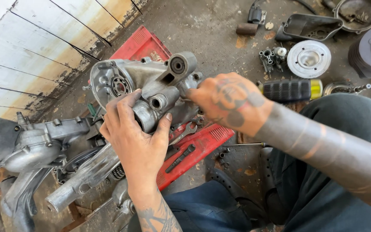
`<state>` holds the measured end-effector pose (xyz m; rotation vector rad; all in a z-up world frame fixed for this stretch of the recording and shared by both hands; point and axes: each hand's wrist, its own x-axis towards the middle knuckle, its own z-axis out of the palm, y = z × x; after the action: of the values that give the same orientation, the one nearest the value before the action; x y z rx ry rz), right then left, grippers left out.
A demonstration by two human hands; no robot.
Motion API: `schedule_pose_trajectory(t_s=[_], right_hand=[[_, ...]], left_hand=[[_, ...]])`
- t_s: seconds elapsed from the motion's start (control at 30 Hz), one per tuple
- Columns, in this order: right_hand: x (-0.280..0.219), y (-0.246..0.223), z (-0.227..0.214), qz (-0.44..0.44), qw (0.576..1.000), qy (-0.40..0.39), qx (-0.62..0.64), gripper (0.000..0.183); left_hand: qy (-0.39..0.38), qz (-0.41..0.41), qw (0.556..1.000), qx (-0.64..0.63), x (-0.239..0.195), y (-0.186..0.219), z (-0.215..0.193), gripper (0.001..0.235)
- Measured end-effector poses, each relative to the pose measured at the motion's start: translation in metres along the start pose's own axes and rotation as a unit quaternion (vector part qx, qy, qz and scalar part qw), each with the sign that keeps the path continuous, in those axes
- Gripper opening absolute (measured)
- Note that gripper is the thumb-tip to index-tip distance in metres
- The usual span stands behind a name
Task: Repairing and cleaning motorcycle engine components using hand tools
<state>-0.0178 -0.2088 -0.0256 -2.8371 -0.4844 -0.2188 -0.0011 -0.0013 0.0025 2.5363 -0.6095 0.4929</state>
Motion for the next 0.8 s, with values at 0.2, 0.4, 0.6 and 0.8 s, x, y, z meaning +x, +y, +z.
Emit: schedule_pose_trajectory(t_s=[0.2, 0.4, 0.6, 0.8], right_hand=[[-0.002, 0.022, -0.020, 0.048, 0.995, -0.027, 0.083, 0.012], [-0.007, 0.011, -0.010, -0.002, 0.997, 0.014, 0.079, 0.027], [-0.008, 0.004, 0.008, -0.028, 0.998, 0.015, 0.049, 0.029], [-0.004, 0.005, 0.006, -0.056, 0.997, 0.049, -0.022, 0.022]], left_hand=[[0.004, -0.001, 1.000, -0.004, -0.001, -0.001, -0.001, 0.064], [0.005, -0.007, 1.000, -0.002, -0.001, -0.003, 0.001, 0.064], [0.001, -0.016, 1.000, -0.006, -0.001, -0.001, 0.002, 0.065], [0.002, -0.027, 1.000, -0.010, -0.001, 0.001, 0.004, 0.065]])
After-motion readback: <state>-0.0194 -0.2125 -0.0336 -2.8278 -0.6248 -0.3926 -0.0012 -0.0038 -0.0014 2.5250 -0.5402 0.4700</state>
